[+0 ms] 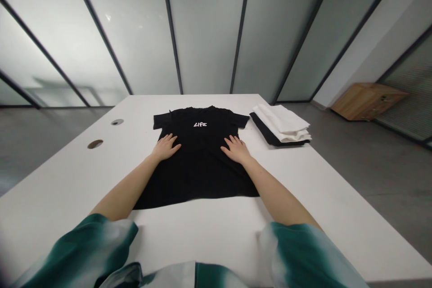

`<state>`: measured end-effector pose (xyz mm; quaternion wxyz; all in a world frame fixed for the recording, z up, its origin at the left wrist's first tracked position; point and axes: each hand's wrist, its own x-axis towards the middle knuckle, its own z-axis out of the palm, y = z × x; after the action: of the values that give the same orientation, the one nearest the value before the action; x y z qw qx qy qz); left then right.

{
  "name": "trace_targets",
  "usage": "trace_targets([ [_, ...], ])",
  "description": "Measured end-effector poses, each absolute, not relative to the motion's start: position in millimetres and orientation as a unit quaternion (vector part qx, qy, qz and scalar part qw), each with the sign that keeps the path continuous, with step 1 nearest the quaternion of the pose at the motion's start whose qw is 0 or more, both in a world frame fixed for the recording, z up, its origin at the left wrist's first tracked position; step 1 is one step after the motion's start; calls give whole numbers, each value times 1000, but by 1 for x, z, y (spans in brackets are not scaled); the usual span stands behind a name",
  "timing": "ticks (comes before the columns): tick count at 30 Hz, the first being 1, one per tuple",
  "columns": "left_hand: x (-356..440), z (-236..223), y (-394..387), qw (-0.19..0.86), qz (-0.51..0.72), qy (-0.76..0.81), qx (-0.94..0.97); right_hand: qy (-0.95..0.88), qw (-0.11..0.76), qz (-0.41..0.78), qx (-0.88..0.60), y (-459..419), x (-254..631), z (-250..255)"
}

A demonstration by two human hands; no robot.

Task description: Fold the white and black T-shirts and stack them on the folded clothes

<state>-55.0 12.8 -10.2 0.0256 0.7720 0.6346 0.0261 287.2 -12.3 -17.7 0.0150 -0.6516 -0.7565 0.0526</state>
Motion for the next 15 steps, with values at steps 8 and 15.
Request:
trace_targets([
  [8,-55,-11,13,17,22,635,772,-758,18,51,-650,-12,287,-19],
  [15,-55,-11,14,8,27,631,775,-758,19,51,-650,-11,287,-19],
])
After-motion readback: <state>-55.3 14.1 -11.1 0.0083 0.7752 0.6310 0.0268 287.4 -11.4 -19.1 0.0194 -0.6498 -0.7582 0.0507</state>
